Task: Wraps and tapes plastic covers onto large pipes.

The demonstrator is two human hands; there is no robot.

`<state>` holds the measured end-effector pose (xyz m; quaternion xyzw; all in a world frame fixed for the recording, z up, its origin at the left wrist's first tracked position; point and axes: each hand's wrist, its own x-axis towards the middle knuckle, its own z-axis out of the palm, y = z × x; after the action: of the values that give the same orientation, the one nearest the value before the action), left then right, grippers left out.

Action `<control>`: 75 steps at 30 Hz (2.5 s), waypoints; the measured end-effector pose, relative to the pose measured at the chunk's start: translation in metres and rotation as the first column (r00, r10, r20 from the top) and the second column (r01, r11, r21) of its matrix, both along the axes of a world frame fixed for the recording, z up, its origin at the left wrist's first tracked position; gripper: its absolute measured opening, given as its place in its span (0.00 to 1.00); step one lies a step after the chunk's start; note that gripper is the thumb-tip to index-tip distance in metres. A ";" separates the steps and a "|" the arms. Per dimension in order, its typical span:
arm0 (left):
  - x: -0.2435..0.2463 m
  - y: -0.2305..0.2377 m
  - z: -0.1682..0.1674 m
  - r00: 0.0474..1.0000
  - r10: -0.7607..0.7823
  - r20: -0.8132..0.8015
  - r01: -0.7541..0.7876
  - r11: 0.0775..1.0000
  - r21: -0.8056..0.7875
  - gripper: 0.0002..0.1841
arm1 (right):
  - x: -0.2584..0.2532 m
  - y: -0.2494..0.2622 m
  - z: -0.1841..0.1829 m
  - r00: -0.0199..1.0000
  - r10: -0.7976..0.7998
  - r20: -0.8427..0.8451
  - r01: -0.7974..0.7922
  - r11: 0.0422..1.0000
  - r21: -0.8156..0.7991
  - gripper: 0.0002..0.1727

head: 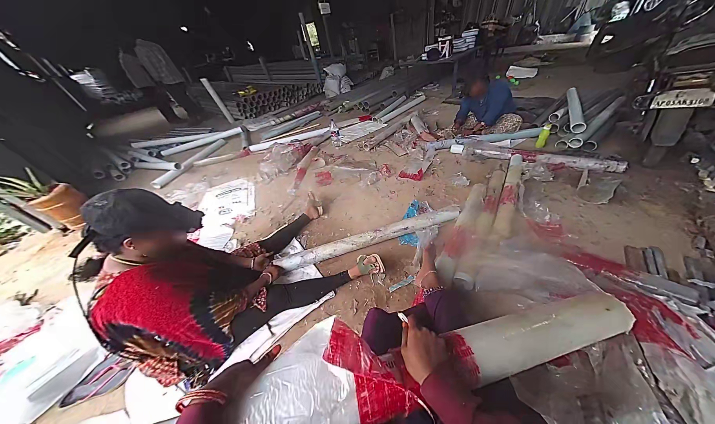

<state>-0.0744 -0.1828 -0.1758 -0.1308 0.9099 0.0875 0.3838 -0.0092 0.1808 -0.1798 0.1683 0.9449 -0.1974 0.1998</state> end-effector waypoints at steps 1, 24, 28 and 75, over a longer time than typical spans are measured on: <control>0.004 0.007 0.019 0.996 0.060 -0.069 -0.053 0.994 0.100 0.45 | 0.000 -0.001 -0.001 1.000 0.002 -0.004 -0.002 1.000 0.003 0.28; 0.107 0.023 0.110 0.784 -0.238 -0.573 0.534 -0.211 0.818 0.25 | 0.016 0.017 -0.024 0.930 -0.132 -0.343 0.182 0.976 0.118 0.30; 0.181 0.039 0.041 0.984 -0.017 -0.176 0.172 -0.127 0.977 0.22 | 0.019 0.017 -0.045 0.894 -0.094 -0.439 0.165 0.978 0.127 0.28; 0.083 0.025 0.033 -0.194 0.976 0.103 -0.055 -0.116 0.992 0.46 | 0.136 -0.093 0.022 0.137 0.291 -0.947 -0.958 0.281 -0.052 0.09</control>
<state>0.0087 -0.1575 -0.1432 -0.3725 0.4733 0.7481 -0.2786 0.1267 0.0875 -0.1582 -0.5002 0.7207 -0.4583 -0.1427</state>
